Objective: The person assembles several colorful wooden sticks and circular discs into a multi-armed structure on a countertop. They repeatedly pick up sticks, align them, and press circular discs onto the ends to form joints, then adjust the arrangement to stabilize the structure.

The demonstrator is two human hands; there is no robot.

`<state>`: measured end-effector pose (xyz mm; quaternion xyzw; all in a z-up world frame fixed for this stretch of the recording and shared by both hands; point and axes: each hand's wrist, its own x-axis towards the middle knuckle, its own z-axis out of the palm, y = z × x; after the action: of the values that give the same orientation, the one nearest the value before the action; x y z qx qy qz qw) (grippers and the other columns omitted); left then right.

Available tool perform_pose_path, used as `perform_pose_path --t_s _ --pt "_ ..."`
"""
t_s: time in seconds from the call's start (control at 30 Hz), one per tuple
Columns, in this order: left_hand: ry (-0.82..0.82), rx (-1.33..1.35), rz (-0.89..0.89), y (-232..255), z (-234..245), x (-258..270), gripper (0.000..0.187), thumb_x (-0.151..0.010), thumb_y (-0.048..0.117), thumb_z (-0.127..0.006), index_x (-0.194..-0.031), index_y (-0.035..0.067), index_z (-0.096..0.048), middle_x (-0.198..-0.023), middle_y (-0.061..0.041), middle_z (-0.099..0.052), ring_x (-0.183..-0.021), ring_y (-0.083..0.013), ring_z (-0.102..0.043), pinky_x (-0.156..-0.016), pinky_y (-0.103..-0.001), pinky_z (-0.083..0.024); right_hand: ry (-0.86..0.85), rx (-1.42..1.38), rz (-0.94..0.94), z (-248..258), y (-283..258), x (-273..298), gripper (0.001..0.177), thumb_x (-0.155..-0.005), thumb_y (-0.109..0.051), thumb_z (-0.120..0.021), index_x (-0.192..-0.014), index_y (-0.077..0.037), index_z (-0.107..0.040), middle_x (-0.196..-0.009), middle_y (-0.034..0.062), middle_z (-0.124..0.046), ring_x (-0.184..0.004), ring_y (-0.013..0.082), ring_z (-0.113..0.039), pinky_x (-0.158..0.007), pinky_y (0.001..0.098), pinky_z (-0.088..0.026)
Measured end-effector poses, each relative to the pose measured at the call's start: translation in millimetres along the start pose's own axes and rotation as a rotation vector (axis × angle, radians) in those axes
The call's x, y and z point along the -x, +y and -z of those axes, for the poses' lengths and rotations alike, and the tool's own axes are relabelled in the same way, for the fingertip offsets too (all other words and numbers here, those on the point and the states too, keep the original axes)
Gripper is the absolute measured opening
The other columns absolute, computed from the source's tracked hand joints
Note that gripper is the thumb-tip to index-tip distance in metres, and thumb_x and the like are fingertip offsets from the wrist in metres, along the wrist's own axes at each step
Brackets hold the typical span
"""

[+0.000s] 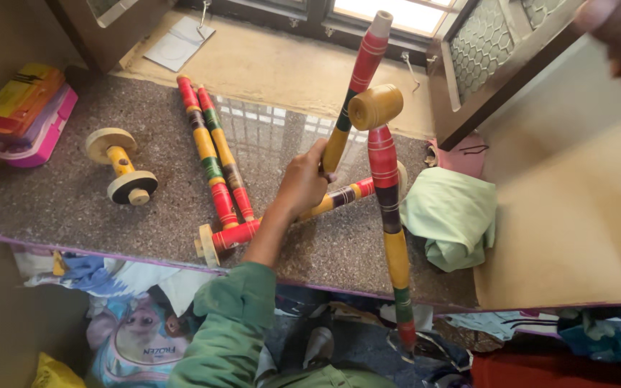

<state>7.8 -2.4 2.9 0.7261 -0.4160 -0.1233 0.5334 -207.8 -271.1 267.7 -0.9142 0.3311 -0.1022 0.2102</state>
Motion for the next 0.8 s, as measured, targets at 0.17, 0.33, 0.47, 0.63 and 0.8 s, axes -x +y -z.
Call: perform_pose_path --t_s 0.17,0.33,0.47,0.63,0.8 --pt "-0.029 -0.007 0.045 5 3 0 0.041 -0.083 -0.001 -0.065 -0.122 0.011 -0.059 -0.093 -0.021 -0.075 -0.089 -0.0342 -0.076 -0.076 -0.045 -0.056 0.119 0.240 0.401 -9 -41 60 0.056 -0.095 -0.044 -0.071 -0.143 -0.017 -0.064 -0.081 0.0063 -0.065 -0.057 0.0098 -0.057 -0.048 0.0257 -0.045" --pt "-0.020 -0.021 0.047 8 7 -1 0.045 -0.082 0.000 -0.067 -0.125 0.011 -0.059 -0.095 -0.021 -0.074 -0.090 -0.0346 -0.075 -0.077 -0.046 -0.056 0.093 -0.004 0.298 5 -78 51 0.042 -0.103 -0.033 -0.074 -0.135 -0.008 -0.066 -0.076 0.0064 -0.066 -0.053 0.0118 -0.055 -0.047 0.0294 -0.043" --pt "-0.025 -0.019 0.060 6 5 -2 0.048 -0.083 0.000 -0.065 -0.128 0.012 -0.059 -0.097 -0.020 -0.075 -0.090 -0.0340 -0.075 -0.077 -0.045 -0.056 0.116 -0.014 0.264 -5 -79 52 0.041 -0.109 -0.034 -0.074 -0.128 0.000 -0.064 -0.079 0.0079 -0.066 -0.058 0.0127 -0.058 -0.052 0.0315 -0.045" --pt "-0.035 0.004 0.057 8 8 -1 0.045 -0.083 0.001 -0.066 -0.126 0.012 -0.059 -0.098 -0.019 -0.075 -0.090 -0.0326 -0.076 -0.077 -0.044 -0.056 0.127 0.386 0.388 -19 -98 73 0.064 -0.095 -0.031 -0.074 -0.154 -0.012 -0.058 -0.074 0.0115 -0.068 -0.057 0.0130 -0.063 -0.053 0.0297 -0.050" --pt "-0.039 -0.013 0.084 10 10 -2 0.040 -0.085 0.003 -0.068 -0.123 0.011 -0.059 -0.097 -0.020 -0.075 -0.090 -0.0342 -0.075 -0.076 -0.045 -0.056 0.079 0.168 0.337 -15 -114 68 0.063 -0.098 -0.032 -0.071 -0.157 -0.016 -0.056 -0.078 0.0102 -0.070 -0.059 0.0136 -0.063 -0.055 0.0305 -0.052"
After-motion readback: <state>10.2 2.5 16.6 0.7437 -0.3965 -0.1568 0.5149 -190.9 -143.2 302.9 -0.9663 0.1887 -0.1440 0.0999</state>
